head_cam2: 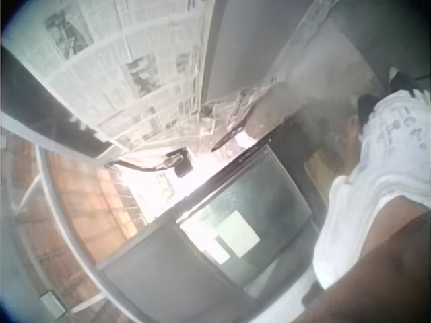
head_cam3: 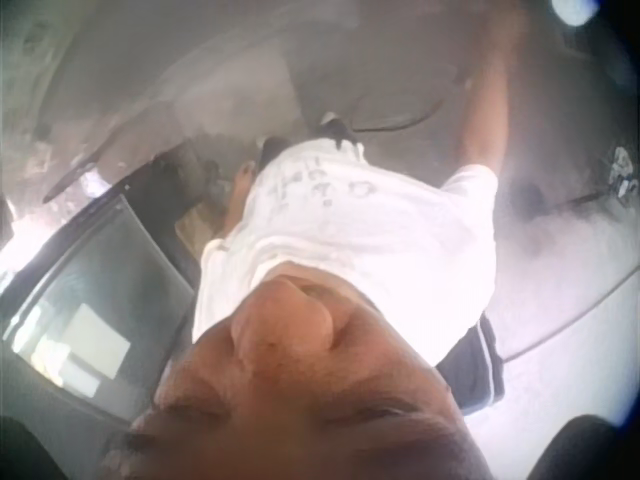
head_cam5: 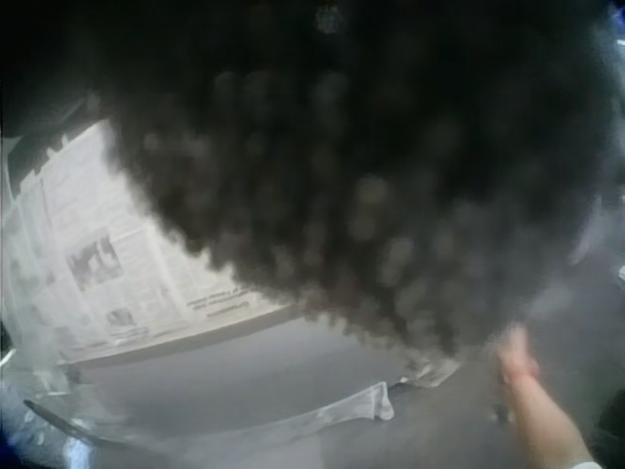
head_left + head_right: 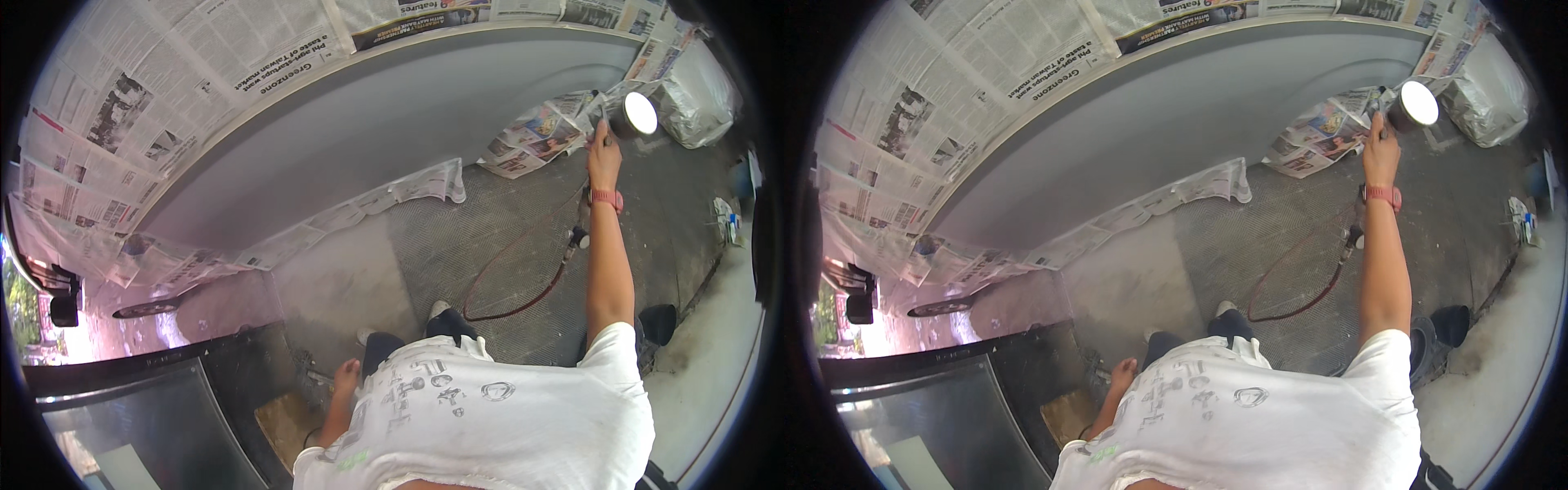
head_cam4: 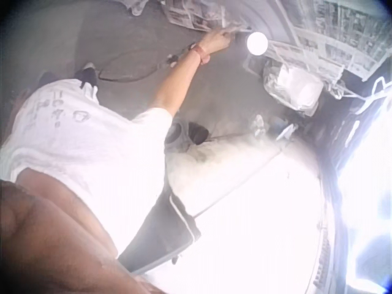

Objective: The person uses a spray gun to apply white paint to a large curved car part, likely a bumper, in a workshop. The person moves around the part to cover different areas and then walks away from the work area.

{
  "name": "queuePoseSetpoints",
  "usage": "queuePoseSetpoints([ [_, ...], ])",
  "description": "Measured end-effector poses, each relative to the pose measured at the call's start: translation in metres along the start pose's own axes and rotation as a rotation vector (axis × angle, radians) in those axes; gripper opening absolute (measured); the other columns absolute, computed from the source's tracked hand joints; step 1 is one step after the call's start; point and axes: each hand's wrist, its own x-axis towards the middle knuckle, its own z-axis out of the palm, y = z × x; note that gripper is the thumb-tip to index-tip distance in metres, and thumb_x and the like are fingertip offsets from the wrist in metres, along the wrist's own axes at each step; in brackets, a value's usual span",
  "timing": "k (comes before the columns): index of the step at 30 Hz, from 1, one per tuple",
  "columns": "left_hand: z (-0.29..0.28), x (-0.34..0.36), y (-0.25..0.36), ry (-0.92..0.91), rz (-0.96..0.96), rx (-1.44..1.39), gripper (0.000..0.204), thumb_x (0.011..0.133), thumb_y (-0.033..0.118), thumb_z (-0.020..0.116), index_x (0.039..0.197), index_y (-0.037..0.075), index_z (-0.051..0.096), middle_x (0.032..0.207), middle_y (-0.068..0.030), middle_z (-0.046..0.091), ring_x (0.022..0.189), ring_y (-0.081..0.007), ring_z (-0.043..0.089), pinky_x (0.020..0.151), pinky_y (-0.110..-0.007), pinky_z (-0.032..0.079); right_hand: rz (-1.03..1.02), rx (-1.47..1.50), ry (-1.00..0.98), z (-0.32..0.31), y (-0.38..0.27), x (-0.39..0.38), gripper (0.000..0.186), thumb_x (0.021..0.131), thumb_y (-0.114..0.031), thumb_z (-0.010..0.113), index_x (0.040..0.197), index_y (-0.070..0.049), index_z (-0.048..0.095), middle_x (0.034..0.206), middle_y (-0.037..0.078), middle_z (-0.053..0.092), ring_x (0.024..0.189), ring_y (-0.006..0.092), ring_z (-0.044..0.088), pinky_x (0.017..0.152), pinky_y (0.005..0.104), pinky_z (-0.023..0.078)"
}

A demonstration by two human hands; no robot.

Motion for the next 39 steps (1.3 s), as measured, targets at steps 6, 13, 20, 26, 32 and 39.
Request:
queuePoseSetpoints([
  [6, 0.015, -0.012, 0.044, 0.029, -0.049, 0.106, 0.042, 0.100, 0.032, 0.069, 0.131, 0.003, 0.067, 0.117, -0.0141, 0.074, 0.103, -0.0228, 0.071, 0.092, -0.036, 0.054, 0.028, 0.169, -0.238, 0.021, 0.025, -0.103, 0.057, 0.108, -0.045, 0.050, 0.113, 0.009, 0.067, 0.091, 0.021, 0.075, 0.083, 0.0302, 0.072, 0.078, 0.0438, 0.052],
  [13, 0.032, -0.009, 0.105, 0.048, -0.008, 0.204, 0.044, 0.100, 0.034, 0.067, 0.133, 0.005, 0.067, 0.125, -0.0175, 0.072, 0.117, -0.0287, 0.069, 0.102, -0.039, 0.050, -0.021, 0.360, -0.870, 0.092, -0.027, -0.265, 0.047, 0.101, -0.028, 0.057, 0.139, 0.001, 0.059, 0.115, 0.031, 0.069, 0.107, 0.0501, 0.066, 0.090, 0.0480, 0.052],
  [20, 0.053, -0.007, 0.152, 0.003, 0.014, 0.312, 0.045, 0.101, 0.035, 0.066, 0.136, 0.007, 0.065, 0.128, -0.0158, 0.071, 0.121, -0.0282, 0.067, 0.104, -0.038, 0.049, -0.233, 0.573, -1.389, 0.107, -0.071, -0.316, 0.056, 0.104, -0.044, 0.055, 0.145, -0.006, 0.057, 0.125, 0.029, 0.067, 0.117, 0.0465, 0.064, 0.101, 0.0452, 0.050],
  [26, 0.072, 0.024, 0.129, -0.051, 0.049, 0.344, 0.049, 0.099, 0.043, 0.065, 0.133, 0.006, 0.067, 0.129, -0.0168, 0.070, 0.120, -0.0319, 0.067, 0.102, -0.042, 0.050, -0.122, 0.334, -1.314, 0.039, 0.026, -0.314, 0.057, 0.104, -0.045, 0.056, 0.145, -0.005, 0.057, 0.132, 0.027, 0.065, 0.128, 0.0435, 0.060, 0.108, 0.0458, 0.047],
  [32, 0.121, 0.070, 0.139, -0.147, 0.066, 0.556, 0.058, 0.102, 0.057, 0.052, 0.133, 0.011, 0.068, 0.134, -0.0162, 0.067, 0.127, -0.0357, 0.061, 0.108, -0.047, 0.046, 0.332, 0.059, -1.001, -0.084, 0.143, -0.276, 0.045, 0.108, -0.033, 0.054, 0.129, 0.006, 0.063, 0.108, 0.018, 0.072, 0.099, 0.0197, 0.065, 0.091, 0.0357, 0.051],
  [39, 0.196, 0.132, 0.248, -0.488, 0.033, 0.766, 0.070, 0.100, 0.068, 0.047, 0.114, 0.007, 0.078, 0.127, -0.0179, 0.069, 0.123, -0.0361, 0.063, 0.104, -0.048, 0.047, 0.841, -0.013, -0.589, -0.190, 0.195, -0.214, 0.066, 0.106, -0.062, 0.043, 0.125, -0.001, 0.061, 0.096, 0.010, 0.070, 0.079, 0.0185, 0.069, 0.050, 0.0336, 0.050],
])
